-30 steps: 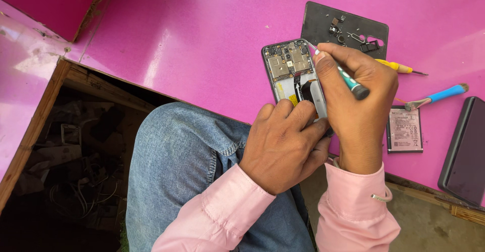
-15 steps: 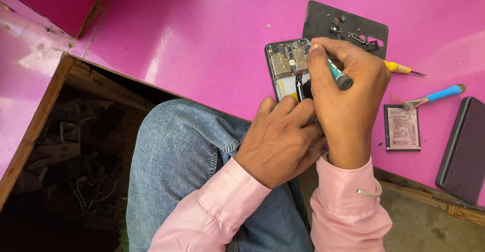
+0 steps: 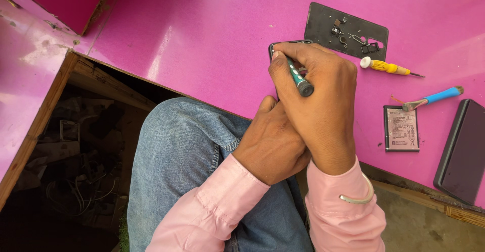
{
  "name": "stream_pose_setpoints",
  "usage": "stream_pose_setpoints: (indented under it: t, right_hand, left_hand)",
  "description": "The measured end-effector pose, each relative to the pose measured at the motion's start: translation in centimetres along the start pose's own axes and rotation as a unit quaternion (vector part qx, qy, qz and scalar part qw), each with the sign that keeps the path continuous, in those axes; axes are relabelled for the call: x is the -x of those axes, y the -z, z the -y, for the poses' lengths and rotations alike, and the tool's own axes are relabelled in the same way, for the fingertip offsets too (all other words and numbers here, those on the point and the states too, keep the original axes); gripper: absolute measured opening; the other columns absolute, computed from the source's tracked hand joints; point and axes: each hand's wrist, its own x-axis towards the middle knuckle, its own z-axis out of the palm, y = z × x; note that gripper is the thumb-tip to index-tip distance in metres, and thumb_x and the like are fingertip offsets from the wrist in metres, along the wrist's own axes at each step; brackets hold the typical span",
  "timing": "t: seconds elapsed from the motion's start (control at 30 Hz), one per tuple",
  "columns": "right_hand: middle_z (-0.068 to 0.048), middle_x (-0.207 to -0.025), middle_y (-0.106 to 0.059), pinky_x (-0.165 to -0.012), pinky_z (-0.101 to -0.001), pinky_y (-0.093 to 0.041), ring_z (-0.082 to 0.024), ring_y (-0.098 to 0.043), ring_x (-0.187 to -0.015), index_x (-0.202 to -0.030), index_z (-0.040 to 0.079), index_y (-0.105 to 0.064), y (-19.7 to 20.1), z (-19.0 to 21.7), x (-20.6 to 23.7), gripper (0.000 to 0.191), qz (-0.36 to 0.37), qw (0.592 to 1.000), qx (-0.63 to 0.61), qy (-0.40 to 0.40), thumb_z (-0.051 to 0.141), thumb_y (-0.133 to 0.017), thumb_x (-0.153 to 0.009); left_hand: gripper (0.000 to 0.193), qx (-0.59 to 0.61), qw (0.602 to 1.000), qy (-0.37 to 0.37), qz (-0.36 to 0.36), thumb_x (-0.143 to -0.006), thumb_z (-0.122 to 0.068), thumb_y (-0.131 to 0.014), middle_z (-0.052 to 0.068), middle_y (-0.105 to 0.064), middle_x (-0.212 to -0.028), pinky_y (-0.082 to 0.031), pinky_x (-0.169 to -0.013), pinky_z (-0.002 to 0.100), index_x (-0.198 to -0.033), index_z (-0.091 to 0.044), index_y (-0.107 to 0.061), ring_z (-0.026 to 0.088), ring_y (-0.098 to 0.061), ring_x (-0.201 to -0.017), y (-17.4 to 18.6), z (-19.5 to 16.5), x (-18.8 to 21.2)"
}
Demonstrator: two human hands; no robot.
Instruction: The person cleans the internal components of a disassembled smartphone using a brush and a precision tool. They remove the motherboard, brush the interior, and use a pointed tool to clean small areas on the circuit board and around the battery connector.
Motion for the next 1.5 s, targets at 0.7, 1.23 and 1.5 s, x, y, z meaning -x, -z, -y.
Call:
stream_pose_setpoints:
  t: [0.7,1.23,1.5]
  right_hand:
    - [-0.004,-0.079,-0.06,-0.058,-0.0183,-0.041,-0.008,-0.054,-0.062,-0.109,-0.002,-0.063,9.0,-7.0,14.2,0.019,-0.322,0.927,-0.109,-0.16,0.017,-0.063,-0.111]
    - [-0.014,-0.118,-0.062,-0.075,-0.0336,-0.049,-0.019,-0.061,-0.089,-0.122,0.007,-0.076,13.7,-11.9,10.9,0.018,-0.139,0.945,0.24,-0.171,0.007,-0.076,-0.104]
    - [-0.01,-0.118,-0.064,-0.087,-0.0362,-0.054,-0.025,-0.066,-0.098,-0.12,0.013,-0.079,14.1,-12.9,8.2,0.035,-0.019,0.902,0.431,-0.018,0.002,-0.073,-0.088]
  left_hand:
    - [0.037,0.028,0.999,0.023,-0.035,-0.087,-0.029,-0.079,0.002,-0.054,-0.099,-0.039,-0.081,0.039,-0.121,-0.016,-0.071,0.021,-0.053,-0.094,0.7,-1.6,0.3]
    - [0.025,0.147,0.979,0.078,-0.119,-0.095,-0.028,-0.079,0.005,-0.055,-0.092,-0.047,-0.076,0.036,-0.112,-0.01,-0.072,0.022,-0.056,-0.088,0.9,-1.9,0.3]
    - [0.022,0.19,0.967,0.11,-0.127,-0.104,-0.021,-0.068,0.006,-0.057,-0.094,-0.049,-0.073,0.033,-0.12,-0.007,-0.071,0.019,-0.057,-0.085,1.2,-1.8,0.1]
